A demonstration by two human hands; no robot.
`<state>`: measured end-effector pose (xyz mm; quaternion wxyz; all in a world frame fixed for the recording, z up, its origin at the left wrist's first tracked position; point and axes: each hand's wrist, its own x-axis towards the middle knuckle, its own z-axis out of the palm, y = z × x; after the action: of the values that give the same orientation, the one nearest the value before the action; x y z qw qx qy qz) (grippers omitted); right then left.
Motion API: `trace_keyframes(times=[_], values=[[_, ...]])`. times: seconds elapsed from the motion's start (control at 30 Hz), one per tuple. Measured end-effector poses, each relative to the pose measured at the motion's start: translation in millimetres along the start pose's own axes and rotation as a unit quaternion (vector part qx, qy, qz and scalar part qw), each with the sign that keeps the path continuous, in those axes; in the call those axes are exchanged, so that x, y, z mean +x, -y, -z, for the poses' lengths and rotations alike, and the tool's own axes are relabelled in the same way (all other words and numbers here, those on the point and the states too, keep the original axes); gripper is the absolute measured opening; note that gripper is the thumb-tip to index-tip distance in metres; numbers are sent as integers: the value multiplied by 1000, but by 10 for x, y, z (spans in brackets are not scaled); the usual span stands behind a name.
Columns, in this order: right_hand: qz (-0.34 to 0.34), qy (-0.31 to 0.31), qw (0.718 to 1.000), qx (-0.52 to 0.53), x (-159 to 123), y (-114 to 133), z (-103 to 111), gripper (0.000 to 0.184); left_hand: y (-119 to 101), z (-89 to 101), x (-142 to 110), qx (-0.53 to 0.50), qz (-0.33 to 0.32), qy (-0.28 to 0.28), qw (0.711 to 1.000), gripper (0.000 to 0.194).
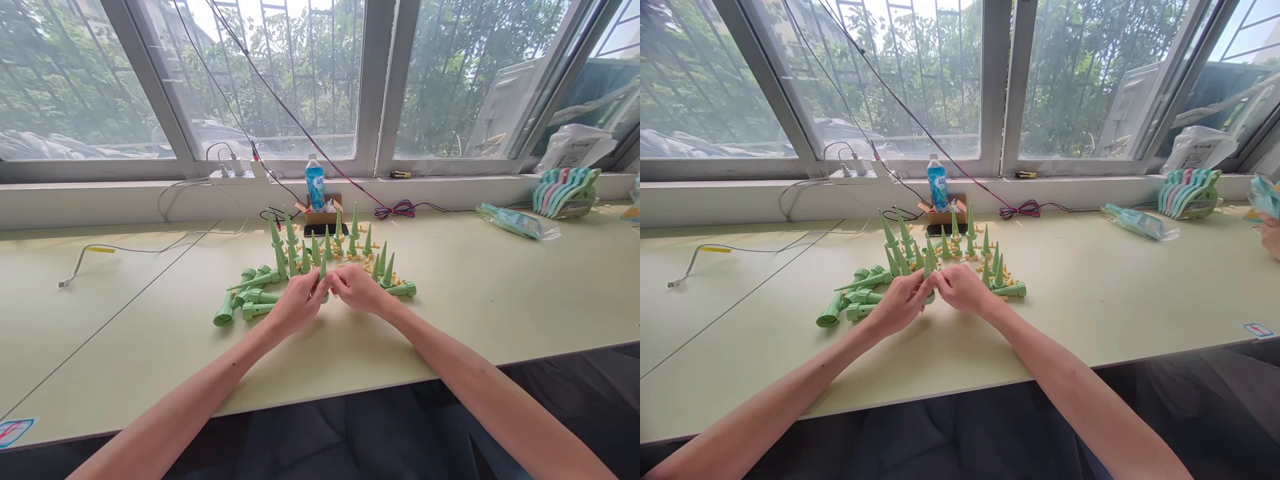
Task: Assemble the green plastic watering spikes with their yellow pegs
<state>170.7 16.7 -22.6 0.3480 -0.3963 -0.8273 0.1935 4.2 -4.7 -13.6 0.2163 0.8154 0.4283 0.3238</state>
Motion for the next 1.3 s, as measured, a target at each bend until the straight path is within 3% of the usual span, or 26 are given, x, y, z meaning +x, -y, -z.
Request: trace_keyframes(times=[0.63, 1.3], values=[[-10, 88, 994, -69, -33, 1, 58, 33, 17, -25, -8, 80, -30, 9, 996, 39], [-42, 110, 988, -97, -27, -87, 44, 30, -28, -6, -20, 154, -49, 35, 986, 38]])
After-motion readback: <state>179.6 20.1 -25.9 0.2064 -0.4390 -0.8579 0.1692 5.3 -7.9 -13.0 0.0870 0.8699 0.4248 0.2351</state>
